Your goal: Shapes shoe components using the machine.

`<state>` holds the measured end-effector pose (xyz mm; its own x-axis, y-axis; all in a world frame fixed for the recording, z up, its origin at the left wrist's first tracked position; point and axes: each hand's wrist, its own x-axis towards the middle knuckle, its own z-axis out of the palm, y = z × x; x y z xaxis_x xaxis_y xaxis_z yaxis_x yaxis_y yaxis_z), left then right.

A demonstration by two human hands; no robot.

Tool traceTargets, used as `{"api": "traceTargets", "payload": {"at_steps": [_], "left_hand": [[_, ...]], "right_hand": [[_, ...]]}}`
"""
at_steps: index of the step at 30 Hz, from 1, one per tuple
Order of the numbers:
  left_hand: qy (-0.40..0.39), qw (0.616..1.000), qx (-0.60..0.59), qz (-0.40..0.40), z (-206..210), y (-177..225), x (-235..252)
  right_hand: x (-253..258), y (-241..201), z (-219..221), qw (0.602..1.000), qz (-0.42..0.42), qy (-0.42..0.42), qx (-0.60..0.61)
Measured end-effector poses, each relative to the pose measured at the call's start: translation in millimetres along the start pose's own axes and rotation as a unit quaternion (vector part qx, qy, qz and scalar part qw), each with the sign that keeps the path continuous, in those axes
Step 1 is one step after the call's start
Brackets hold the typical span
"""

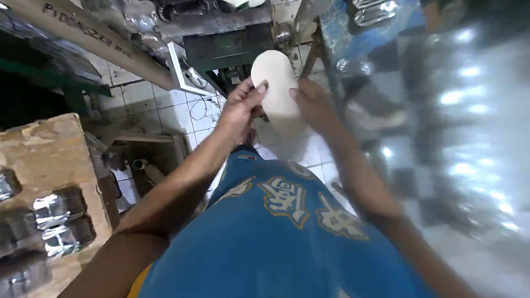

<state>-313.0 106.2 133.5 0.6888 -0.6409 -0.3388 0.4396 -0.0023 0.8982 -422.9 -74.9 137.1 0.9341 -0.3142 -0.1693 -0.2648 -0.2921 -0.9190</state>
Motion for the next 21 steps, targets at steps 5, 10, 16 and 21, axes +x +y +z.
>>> {"api": "traceTargets", "payload": {"at_steps": [5, 10, 16, 21], "left_hand": [[0.114, 0.986, -0.032, -0.116, 1, -33, -18], [0.078, 0.991, -0.083, -0.069, -39, -24, 5], [0.063, 0.971, -0.221, 0.057, -83, 1, 34], [0.052, 0.984, -0.141, 0.093, -171, -34, 87]], "right_hand": [[-32, 19, 59, 0.993, 0.099, -0.011, 0.066], [6, 1, 48, 0.981, 0.096, -0.107, 0.133], [86, -53, 103, 0.977, 0.008, -0.115, 0.178], [150, -47, 164, 0.983, -0.052, -0.176, 0.003]]}}
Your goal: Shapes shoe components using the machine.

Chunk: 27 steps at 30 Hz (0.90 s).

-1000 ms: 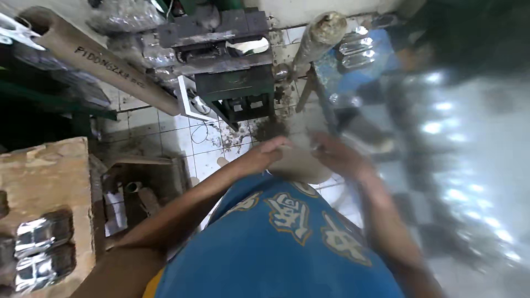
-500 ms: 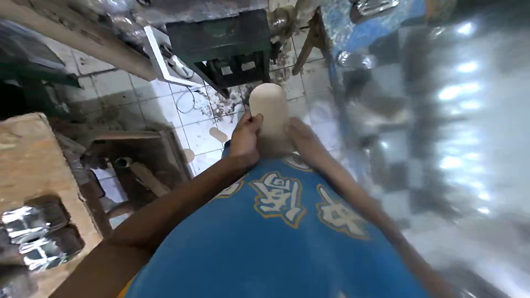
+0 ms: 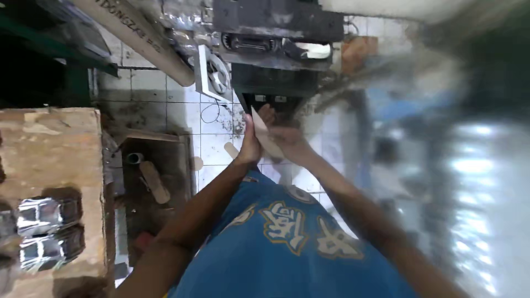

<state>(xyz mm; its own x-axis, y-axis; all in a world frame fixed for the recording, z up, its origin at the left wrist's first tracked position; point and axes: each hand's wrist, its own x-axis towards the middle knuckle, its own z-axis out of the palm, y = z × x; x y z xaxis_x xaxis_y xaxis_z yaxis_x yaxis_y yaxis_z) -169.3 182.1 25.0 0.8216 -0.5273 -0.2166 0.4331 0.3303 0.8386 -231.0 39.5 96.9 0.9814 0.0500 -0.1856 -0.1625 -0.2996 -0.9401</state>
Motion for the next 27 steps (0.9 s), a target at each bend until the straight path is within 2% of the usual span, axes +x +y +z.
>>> {"api": "traceTargets", "payload": {"at_steps": [1, 3, 6, 8, 11, 13, 16, 17, 20, 22, 25, 27], "left_hand": [[0.063, 0.995, 0.062, -0.045, -27, -9, 7], [0.158, 0.968, 0.096, -0.17, -89, -28, 12], [0.154, 0.921, 0.2, -0.298, -170, -41, -24], [0.142, 0.882, 0.275, -0.356, -214, -44, -60], [0.111, 0.836, 0.362, -0.398, -278, -48, -120], [0.157, 0.814, 0.373, -0.417, -307, -50, -150], [0.274, 0.796, 0.305, -0.445, -341, -67, -193], [0.292, 0.785, 0.293, -0.46, -349, -70, -204], [0.267, 0.766, 0.316, -0.491, -362, -74, -217], [0.249, 0.783, 0.312, -0.477, -358, -69, -213], [0.261, 0.81, 0.273, -0.448, -354, -67, -197], [0.238, 0.813, 0.28, -0.45, -352, -69, -182]], "right_hand": [[19, 9, 4, 0.997, -0.011, 0.01, -0.071], [66, 21, 5, 0.969, -0.036, 0.038, -0.24], [156, 18, 2, 0.89, -0.036, 0.048, -0.452], [214, 23, 6, 0.855, -0.008, 0.038, -0.516], [274, 45, 11, 0.832, 0.03, 0.068, -0.55], [299, 61, 8, 0.831, 0.03, 0.118, -0.542], [322, 79, 9, 0.839, 0.026, 0.144, -0.524], [326, 79, 13, 0.844, 0.036, 0.139, -0.517], [335, 68, 17, 0.845, 0.104, 0.134, -0.507], [333, 67, 12, 0.847, 0.114, 0.101, -0.509], [322, 77, 8, 0.855, 0.09, 0.03, -0.51], [315, 76, 11, 0.855, 0.098, 0.031, -0.509]]}}
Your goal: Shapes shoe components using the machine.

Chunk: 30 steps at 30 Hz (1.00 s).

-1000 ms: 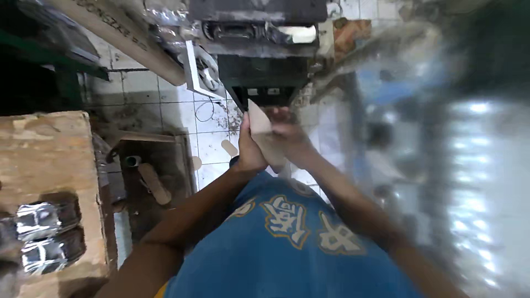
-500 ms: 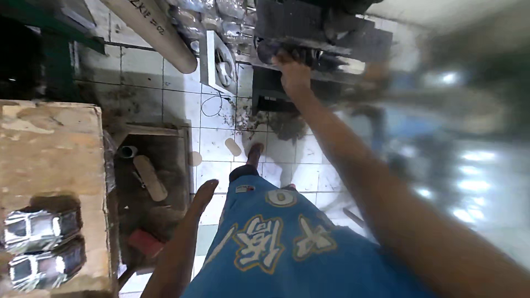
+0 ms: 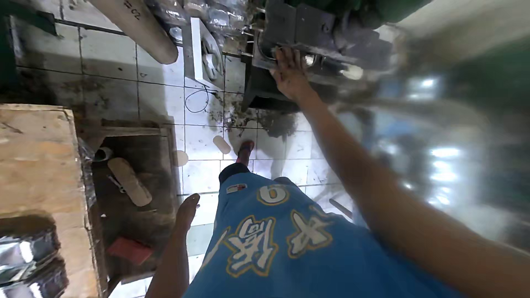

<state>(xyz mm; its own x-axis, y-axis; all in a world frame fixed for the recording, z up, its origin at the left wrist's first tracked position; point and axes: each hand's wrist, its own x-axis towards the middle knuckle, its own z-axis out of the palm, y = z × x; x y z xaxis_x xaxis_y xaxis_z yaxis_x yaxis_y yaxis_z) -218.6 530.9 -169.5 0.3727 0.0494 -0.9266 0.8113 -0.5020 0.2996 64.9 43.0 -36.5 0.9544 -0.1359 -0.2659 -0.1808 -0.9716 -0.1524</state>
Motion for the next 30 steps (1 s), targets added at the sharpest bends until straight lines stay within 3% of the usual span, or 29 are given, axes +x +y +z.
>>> {"api": "traceTargets", "payload": {"at_steps": [3, 6, 8, 10, 14, 16, 18, 22, 25, 27, 30], "left_hand": [[-0.023, 0.998, 0.044, 0.041, 0, 29, -2], [-0.018, 0.995, 0.031, 0.094, -3, 49, 3], [-0.007, 0.994, 0.038, 0.105, -2, 59, 8], [-0.007, 0.993, 0.061, 0.105, -3, 65, 6], [-0.008, 0.984, 0.154, 0.089, 3, 64, -20], [-0.018, 0.971, 0.222, 0.089, 20, 74, -49], [-0.038, 0.95, 0.304, 0.066, 43, 88, -72], [-0.029, 0.913, 0.393, 0.104, 116, 112, -91], [-0.07, 0.869, 0.437, 0.219, 188, 145, -108], [-0.124, 0.796, 0.513, 0.297, 263, 193, -142], [-0.191, 0.654, 0.59, 0.433, 382, 257, -200]], "right_hand": [[-21, -2, 3, 0.998, 0.049, 0.045, 0.015], [-71, 25, -10, 0.986, 0.013, 0.136, 0.093], [-121, 60, -51, 0.975, 0.006, 0.114, 0.19], [-165, 111, -109, 0.962, 0.009, 0.163, 0.217], [-206, 231, -234, 0.953, 0.214, 0.203, 0.071], [-219, 282, -245, 0.929, 0.333, 0.135, 0.09], [-238, 299, -239, 0.91, 0.387, 0.061, 0.132], [-285, 307, -200, 0.928, 0.342, 0.055, 0.136], [-386, 294, -110, 0.915, 0.328, 0.106, 0.207], [-466, 285, -21, 0.875, 0.355, 0.126, 0.303], [-552, 277, 140, 0.82, 0.419, 0.115, 0.373]]}}
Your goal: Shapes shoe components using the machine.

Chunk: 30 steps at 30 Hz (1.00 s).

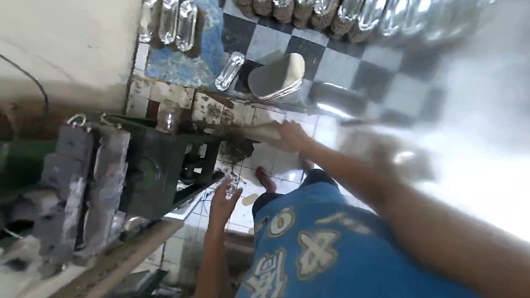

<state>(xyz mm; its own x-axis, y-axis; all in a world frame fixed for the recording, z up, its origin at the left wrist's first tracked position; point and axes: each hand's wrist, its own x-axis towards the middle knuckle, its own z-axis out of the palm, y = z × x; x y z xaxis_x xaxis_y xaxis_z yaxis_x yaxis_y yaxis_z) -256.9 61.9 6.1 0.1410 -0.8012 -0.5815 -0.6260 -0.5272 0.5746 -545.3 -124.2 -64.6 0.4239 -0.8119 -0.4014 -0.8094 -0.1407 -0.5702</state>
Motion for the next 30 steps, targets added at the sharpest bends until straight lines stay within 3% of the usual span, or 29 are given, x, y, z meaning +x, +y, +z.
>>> {"api": "traceTargets", "payload": {"at_steps": [3, 6, 8, 11, 13, 16, 19, 20, 21, 24, 26, 28, 30], "left_hand": [[-0.01, 0.979, 0.139, 0.15, -27, 117, 66], [-0.013, 0.912, 0.271, 0.309, -34, 220, 128], [-0.047, 0.879, 0.301, 0.368, -38, 268, 170], [-0.097, 0.912, 0.241, 0.319, -53, 310, 228], [-0.124, 0.935, 0.194, 0.271, -57, 319, 267], [-0.196, 0.944, 0.198, 0.177, -50, 319, 292], [-0.255, 0.928, 0.202, 0.181, -39, 338, 304], [-0.266, 0.926, 0.203, 0.177, -33, 343, 304], [-0.273, 0.927, 0.201, 0.16, -28, 350, 302], [-0.283, 0.941, 0.17, 0.077, -11, 370, 293], [-0.333, 0.932, 0.141, 0.027, 8, 374, 288], [-0.348, 0.928, 0.132, 0.007, 14, 374, 278], [-0.324, 0.936, 0.139, -0.007, 10, 370, 277]], "right_hand": [[0, 104, 67, 0.991, 0.124, -0.019, 0.042], [23, 140, 96, 0.971, 0.229, 0.005, 0.063], [31, 158, 112, 0.952, 0.286, 0.045, 0.098], [47, 202, 157, 0.929, 0.328, 0.075, 0.156], [55, 217, 163, 0.924, 0.339, 0.064, 0.167], [34, 179, 127, 0.935, 0.309, 0.039, 0.17], [11, 100, 75, 0.936, 0.19, 0.161, 0.248], [8, 69, 69, 0.905, 0.163, 0.197, 0.341], [11, 36, 54, 0.846, 0.148, 0.195, 0.474], [33, -31, -17, 0.599, 0.141, 0.062, 0.786], [59, -43, -50, 0.533, 0.12, 0.051, 0.836], [69, -42, -64, 0.533, 0.096, 0.041, 0.84], [57, -28, -60, 0.602, 0.064, 0.042, 0.795]]}}
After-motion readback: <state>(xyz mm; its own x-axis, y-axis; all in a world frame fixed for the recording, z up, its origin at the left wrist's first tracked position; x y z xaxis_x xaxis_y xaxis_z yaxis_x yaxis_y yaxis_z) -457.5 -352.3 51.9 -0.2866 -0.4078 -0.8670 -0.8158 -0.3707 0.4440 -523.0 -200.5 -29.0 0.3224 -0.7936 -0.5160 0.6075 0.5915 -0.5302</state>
